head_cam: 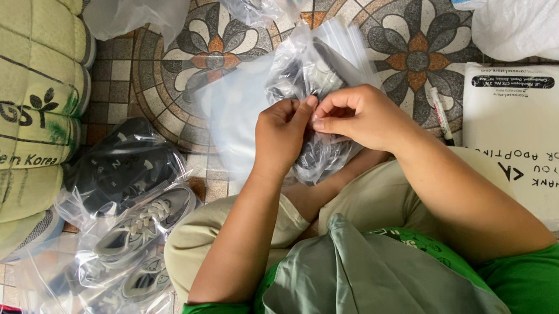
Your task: The person sits on the floor and places pairs of athletic shoes into clear plastic zip bags, sealing each bag by hand and using a white marker to write on the plastic bags.
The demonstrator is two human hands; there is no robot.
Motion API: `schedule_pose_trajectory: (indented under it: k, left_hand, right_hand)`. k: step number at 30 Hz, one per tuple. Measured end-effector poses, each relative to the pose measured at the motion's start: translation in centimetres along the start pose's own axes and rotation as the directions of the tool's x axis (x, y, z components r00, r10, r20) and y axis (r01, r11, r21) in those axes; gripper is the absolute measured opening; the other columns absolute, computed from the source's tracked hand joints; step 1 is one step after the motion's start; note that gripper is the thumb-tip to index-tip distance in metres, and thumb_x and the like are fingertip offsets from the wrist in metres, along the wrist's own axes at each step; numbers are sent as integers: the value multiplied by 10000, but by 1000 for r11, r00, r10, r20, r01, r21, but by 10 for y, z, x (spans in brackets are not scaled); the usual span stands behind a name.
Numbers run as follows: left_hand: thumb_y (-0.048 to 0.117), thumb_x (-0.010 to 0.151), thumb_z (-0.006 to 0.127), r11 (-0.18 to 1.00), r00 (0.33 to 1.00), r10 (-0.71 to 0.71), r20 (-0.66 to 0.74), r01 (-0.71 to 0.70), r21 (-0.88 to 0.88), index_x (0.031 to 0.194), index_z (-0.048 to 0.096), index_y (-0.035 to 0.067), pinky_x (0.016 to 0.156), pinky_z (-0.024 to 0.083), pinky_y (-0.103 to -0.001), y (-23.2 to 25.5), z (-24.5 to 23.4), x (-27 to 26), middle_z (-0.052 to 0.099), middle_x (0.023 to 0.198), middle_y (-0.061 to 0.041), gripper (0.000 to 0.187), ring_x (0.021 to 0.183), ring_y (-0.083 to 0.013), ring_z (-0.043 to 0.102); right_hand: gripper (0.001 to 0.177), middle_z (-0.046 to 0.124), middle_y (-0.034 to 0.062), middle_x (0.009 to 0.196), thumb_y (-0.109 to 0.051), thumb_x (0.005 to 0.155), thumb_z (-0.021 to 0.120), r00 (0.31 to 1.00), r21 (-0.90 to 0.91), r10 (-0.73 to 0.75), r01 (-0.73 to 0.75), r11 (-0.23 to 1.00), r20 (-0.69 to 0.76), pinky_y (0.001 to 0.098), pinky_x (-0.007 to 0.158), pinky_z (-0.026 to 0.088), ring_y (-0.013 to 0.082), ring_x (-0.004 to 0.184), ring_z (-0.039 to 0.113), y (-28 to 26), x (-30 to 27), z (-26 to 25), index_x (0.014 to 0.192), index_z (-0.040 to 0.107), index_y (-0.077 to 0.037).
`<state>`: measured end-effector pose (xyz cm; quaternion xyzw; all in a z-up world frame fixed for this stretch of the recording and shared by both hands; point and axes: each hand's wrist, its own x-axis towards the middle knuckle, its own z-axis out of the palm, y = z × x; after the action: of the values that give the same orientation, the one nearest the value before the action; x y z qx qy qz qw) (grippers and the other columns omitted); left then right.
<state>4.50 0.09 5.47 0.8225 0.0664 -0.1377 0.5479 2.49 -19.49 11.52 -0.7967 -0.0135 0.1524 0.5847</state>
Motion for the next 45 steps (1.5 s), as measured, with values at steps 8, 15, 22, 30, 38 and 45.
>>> schedule_pose_trajectory:
  k: [8,15,22,30,38,45]
  left_hand:
    - [267,1135,664,874,995,77,61,-38,-484,797,714,108,515,340,-169,17,13,-19,591,610,-35,377,542,-58,477]
    - [304,1148,660,850,984,152,88,-85,-520,745,671,128,544,301,-189,16,18,-25,551,596,-4,440,566,-54,421]
    - [169,1085,716,912,940,264,-215,-316,-263,669,671,125,511,329,-259,10,16,-27,473,492,-7,420,566,-73,411]
    - [145,990,743,938,825,341,-450,-332,102,608,612,151,475,347,-283,-14,-43,-15,457,433,-10,404,470,-129,373]
    - [105,974,789,660,597,716,-362,-411,629,734,508,113,494,354,-429,-8,-56,-16,486,615,-16,370,572,-252,406]
    - [317,1057,694,937,981,-12,-196,-58,-345,903,740,120,689,684,-300,71,-26,-20,807,828,-18,254,792,-109,796]
  right_hand:
    - [424,766,74,650,-521,934,926,949,51,176,-169,984,-263,286,531,593,143,634,762,24,9,1,861,808,-120]
    - [213,641,-18,552,-355,993,841,938,47,93,-82,996,-335,260,540,518,86,585,643,39,13,19,845,819,-203]
    - [177,605,-12,541,-251,859,858,816,-322,-232,60,945,-530,305,518,476,185,541,644,35,3,14,721,753,-214]
    - [142,663,83,621,-109,881,822,742,-420,-325,65,905,-587,379,556,480,268,589,682,44,-18,-61,787,721,-78]
    - [126,672,-10,709,-146,942,824,719,-500,-268,-126,857,-641,318,720,484,109,663,570,92,-39,-116,856,737,-119]
    - [184,719,22,780,-239,919,782,738,-784,-407,-262,563,-538,525,645,489,386,726,672,111,-48,-119,857,626,-165]
